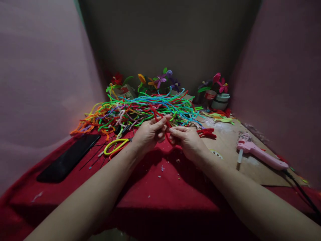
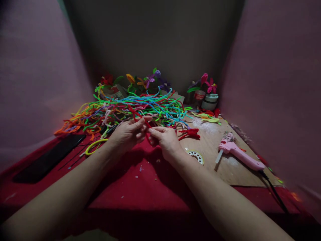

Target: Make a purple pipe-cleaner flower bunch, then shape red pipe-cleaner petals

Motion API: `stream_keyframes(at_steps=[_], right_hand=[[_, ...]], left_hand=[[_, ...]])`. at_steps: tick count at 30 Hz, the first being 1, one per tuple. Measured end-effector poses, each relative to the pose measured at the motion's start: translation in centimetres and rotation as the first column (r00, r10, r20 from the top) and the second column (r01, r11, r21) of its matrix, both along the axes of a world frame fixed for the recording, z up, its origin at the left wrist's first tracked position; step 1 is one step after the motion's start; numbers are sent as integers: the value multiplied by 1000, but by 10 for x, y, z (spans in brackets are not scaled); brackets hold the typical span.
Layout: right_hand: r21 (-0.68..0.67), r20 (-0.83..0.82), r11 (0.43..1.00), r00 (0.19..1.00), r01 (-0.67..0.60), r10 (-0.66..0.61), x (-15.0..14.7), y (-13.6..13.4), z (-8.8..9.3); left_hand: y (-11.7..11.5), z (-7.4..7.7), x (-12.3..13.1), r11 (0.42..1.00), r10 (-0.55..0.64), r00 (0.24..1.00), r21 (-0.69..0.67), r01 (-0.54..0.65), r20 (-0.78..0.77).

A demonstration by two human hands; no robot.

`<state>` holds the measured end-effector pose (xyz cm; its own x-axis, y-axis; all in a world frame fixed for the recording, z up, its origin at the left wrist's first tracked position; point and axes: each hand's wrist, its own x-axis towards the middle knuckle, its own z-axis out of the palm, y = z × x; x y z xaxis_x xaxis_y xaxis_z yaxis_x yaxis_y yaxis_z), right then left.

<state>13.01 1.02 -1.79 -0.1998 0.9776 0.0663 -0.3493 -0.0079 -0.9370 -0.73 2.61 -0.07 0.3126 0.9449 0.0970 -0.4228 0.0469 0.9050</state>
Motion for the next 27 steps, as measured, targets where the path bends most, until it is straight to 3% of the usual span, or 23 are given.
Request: stream_keyframes(at_steps=[5, 9, 15, 20, 27], right_hand=[[-60, -17, 992, 994, -111, 110, 2, 1, -1], [-114, -88, 988, 991, -108, 98, 4, 2, 0], [-246, -221, 930, 950, -275, 222, 2, -1, 2], [-335, -293, 923, 952, -190, 90, -2, 0, -2], [-327, -264, 943, 964, -62, -28, -7, 2, -5]], left_hand=[[2, 0, -2, 995, 95, 995, 0, -95, -13], [0, 7, -4, 991, 131, 990, -23, -130, 44], [2, 9, -8, 984, 177, 978, -38, -174, 109], [6, 6, -12, 983, 183, 974, -46, -179, 130], [3, 8, -8, 973, 229, 962, 1, -232, 151]])
